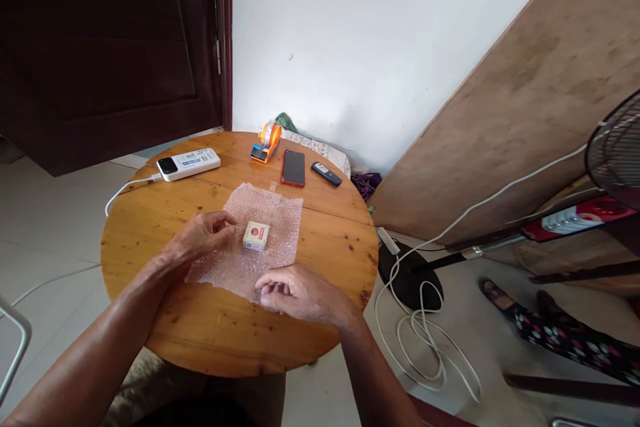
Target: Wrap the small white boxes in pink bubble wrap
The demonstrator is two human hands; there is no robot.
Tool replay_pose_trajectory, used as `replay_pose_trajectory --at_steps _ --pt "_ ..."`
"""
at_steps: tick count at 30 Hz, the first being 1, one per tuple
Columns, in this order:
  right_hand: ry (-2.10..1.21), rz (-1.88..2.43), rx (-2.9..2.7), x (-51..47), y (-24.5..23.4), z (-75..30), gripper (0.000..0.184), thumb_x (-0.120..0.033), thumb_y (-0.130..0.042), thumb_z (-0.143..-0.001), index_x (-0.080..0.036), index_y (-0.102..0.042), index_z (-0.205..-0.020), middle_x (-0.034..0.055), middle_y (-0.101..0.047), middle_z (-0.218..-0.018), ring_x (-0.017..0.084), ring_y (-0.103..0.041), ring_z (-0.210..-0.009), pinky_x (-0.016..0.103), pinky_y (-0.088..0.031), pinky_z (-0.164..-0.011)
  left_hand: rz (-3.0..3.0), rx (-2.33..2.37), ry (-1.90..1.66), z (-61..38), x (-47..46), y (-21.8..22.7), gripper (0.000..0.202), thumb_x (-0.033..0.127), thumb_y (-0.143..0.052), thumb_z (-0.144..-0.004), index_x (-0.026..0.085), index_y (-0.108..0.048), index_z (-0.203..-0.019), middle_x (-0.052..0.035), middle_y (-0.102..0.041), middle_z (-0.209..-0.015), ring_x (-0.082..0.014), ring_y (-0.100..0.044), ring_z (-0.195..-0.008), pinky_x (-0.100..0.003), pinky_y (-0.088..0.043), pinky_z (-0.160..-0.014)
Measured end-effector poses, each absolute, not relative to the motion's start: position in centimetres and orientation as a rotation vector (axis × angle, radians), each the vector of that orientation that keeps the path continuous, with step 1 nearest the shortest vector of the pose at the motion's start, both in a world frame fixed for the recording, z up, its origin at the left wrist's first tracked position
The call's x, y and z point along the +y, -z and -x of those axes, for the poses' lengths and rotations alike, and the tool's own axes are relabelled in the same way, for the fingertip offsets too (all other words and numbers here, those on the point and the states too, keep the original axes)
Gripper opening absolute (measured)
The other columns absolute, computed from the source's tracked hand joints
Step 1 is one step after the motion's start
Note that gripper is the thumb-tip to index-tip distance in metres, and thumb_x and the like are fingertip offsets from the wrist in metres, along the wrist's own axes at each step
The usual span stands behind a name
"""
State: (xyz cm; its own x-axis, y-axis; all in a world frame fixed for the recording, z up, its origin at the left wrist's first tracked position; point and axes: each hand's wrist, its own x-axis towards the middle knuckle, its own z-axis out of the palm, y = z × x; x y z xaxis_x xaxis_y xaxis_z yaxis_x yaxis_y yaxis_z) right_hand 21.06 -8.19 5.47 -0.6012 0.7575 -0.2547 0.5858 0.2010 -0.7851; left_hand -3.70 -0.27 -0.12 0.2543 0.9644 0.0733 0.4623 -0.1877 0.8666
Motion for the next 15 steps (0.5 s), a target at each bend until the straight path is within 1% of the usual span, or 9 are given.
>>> replay_pose_trajectory --at_steps 2,3,5,7,8,9,10,12,15 --pt "-1.16 1.387 -2.182 -8.0 -5.3 -21.1 0.02 -0.026 -0.056 -0.089 -0.024 -0.074 -0.099 0.0006 -0.075 -0.087 0.016 -0.067 -0.077 0.027 -0.051 -0.069 -1.857 1.32 -0.961 3.5 -0.4 0.2 0.025 0.03 -0.055 -0.074 0.019 -0.07 -0.089 0.0025 -0.063 -0.061 -0.0125 -0.054 -0.054 -0.024 -0.045 -0.055" --pt "-1.039 1.418 -2.134 -7.7 -5.3 -21.0 0.02 -0.027 -0.056 -0.09 -0.024 -0.073 -0.101 0.0014 -0.074 -0.09 0.017 -0.067 -0.08 0.028 -0.051 -0.07 -1.88 1.303 -1.017 3.5 -0.5 0.2 0.029 0.028 -0.055 -0.073 0.018 -0.071 -0.096 0.0 -0.068 -0.069 -0.0141 -0.058 -0.06 -0.026 -0.048 -0.061" --pt "-0.804 1.44 -2.07 -6.6 -5.0 -20.4 0.026 -0.026 -0.059 -0.087 -0.025 -0.068 -0.112 0.0042 -0.073 -0.105 0.02 -0.067 -0.093 0.032 -0.053 -0.078 -1.92 1.224 -1.077 3.3 -0.8 0.3 0.045 0.025 -0.056 -0.072 0.017 -0.067 -0.115 -0.0061 -0.074 -0.095 -0.0197 -0.066 -0.081 -0.032 -0.053 -0.077" --pt "-0.629 1.433 -2.074 -5.3 -4.3 -19.5 0.044 -0.023 -0.065 -0.082 -0.026 -0.061 -0.126 0.0079 -0.067 -0.126 0.024 -0.063 -0.112 0.038 -0.052 -0.09 -1.951 1.122 -1.047 3.0 -1.0 0.6 0.068 0.022 -0.058 -0.07 0.018 -0.052 -0.138 -0.0107 -0.07 -0.121 -0.0259 -0.065 -0.107 -0.04 -0.053 -0.092" --pt "-0.572 1.432 -2.098 -4.7 -3.8 -19.0 0.052 -0.021 -0.067 -0.079 -0.025 -0.058 -0.13 0.0096 -0.063 -0.133 0.026 -0.06 -0.12 0.04 -0.05 -0.095 -1.964 1.079 -1.006 2.7 -1.2 0.9 0.079 0.021 -0.06 -0.069 0.018 -0.043 -0.146 -0.0121 -0.066 -0.129 -0.0282 -0.061 -0.116 -0.044 -0.05 -0.098" --pt "-0.537 1.441 -2.132 -4.1 -3.2 -18.5 0.056 -0.019 -0.069 -0.077 -0.024 -0.057 -0.131 0.011 -0.061 -0.135 0.028 -0.058 -0.123 0.043 -0.049 -0.099 -1.979 1.05 -0.951 2.5 -1.3 1.2 0.086 0.021 -0.061 -0.069 0.018 -0.035 -0.151 -0.0135 -0.062 -0.135 -0.0301 -0.057 -0.124 -0.047 -0.048 -0.103" --pt "-0.517 1.462 -2.158 -3.7 -2.6 -18.1 0.057 -0.018 -0.069 -0.075 -0.023 -0.057 -0.131 0.0118 -0.063 -0.133 0.029 -0.059 -0.122 0.044 -0.048 -0.099 -2.003 1.032 -0.893 2.3 -1.4 1.5 0.09 0.022 -0.064 -0.07 0.018 -0.03 -0.153 -0.0151 -0.059 -0.139 -0.0319 -0.055 -0.128 -0.05 -0.045 -0.106" --pt "-0.502 1.504 -2.165 -3.3 -1.7 -17.7 0.052 -0.016 -0.068 -0.075 -0.022 -0.06 -0.126 0.011 -0.068 -0.123 0.028 -0.063 -0.114 0.043 -0.049 -0.096 -2.057 1.062 -0.806 1.8 -1.5 2.0 0.093 0.027 -0.069 -0.07 0.017 -0.029 -0.154 -0.0182 -0.055 -0.142 -0.0355 -0.05 -0.133 -0.055 -0.04 -0.111" --pt "-0.452 1.53 -1.99 -3.5 -1.6 -19.2 0.042 -0.024 -0.066 -0.08 -0.023 -0.061 -0.122 0.009 -0.071 -0.115 0.025 -0.065 -0.105 0.04 -0.05 -0.093 -2.139 1.107 -0.735 1.5 -1.5 2.6 0.098 0.037 -0.076 -0.069 0.016 -0.031 -0.153 -0.0213 -0.048 -0.148 -0.0387 -0.042 -0.14 -0.057 -0.034 -0.114"
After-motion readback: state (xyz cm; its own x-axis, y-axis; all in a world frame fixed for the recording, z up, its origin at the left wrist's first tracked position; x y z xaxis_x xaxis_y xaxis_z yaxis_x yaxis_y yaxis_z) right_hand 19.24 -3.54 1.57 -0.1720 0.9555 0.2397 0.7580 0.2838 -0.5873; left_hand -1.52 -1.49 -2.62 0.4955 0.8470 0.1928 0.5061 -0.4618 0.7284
